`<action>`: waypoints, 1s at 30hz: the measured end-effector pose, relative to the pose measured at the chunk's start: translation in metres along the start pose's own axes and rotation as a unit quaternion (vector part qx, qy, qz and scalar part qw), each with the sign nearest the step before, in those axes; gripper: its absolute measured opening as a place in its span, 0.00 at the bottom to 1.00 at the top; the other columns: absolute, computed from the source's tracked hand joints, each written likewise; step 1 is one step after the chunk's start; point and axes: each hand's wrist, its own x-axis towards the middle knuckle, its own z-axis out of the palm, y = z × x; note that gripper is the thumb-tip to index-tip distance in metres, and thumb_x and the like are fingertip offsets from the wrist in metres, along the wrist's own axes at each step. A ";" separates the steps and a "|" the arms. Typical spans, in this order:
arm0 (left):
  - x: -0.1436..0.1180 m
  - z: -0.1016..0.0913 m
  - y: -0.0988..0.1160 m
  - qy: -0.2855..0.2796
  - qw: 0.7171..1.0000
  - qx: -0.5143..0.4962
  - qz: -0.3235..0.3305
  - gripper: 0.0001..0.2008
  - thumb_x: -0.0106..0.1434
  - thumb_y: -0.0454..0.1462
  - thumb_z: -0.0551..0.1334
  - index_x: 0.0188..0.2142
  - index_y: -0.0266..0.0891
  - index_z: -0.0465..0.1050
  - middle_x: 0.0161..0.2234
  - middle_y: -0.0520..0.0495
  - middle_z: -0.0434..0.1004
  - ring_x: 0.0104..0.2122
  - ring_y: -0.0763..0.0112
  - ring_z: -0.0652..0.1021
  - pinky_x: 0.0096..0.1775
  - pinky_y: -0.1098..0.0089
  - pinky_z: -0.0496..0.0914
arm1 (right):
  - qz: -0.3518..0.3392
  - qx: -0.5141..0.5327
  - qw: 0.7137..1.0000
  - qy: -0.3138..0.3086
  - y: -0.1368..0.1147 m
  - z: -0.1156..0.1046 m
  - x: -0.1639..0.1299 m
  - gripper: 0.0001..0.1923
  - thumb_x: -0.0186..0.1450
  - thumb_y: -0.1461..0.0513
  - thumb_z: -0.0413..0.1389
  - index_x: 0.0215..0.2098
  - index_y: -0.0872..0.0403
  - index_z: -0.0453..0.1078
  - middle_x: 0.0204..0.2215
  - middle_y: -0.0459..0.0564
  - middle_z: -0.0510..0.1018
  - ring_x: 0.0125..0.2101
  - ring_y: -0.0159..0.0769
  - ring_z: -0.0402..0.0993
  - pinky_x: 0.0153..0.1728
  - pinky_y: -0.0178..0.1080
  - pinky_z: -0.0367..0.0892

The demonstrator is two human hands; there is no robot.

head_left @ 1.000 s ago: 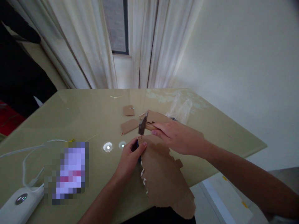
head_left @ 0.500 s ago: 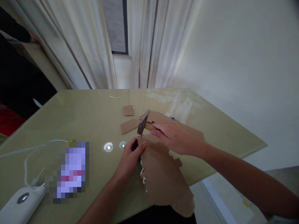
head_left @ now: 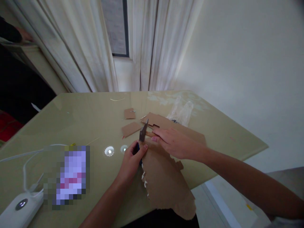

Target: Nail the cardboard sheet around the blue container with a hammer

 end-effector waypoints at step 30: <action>0.000 0.001 0.001 0.011 0.999 0.035 0.027 0.22 0.58 0.51 0.74 0.45 0.40 0.83 0.39 0.45 0.85 0.40 0.58 0.82 0.40 0.66 0.75 | 0.021 -0.013 1.000 -0.003 0.006 0.011 0.000 0.11 0.81 0.56 0.48 0.48 0.50 0.71 0.36 0.49 0.79 0.36 0.42 0.74 0.35 0.42 0.55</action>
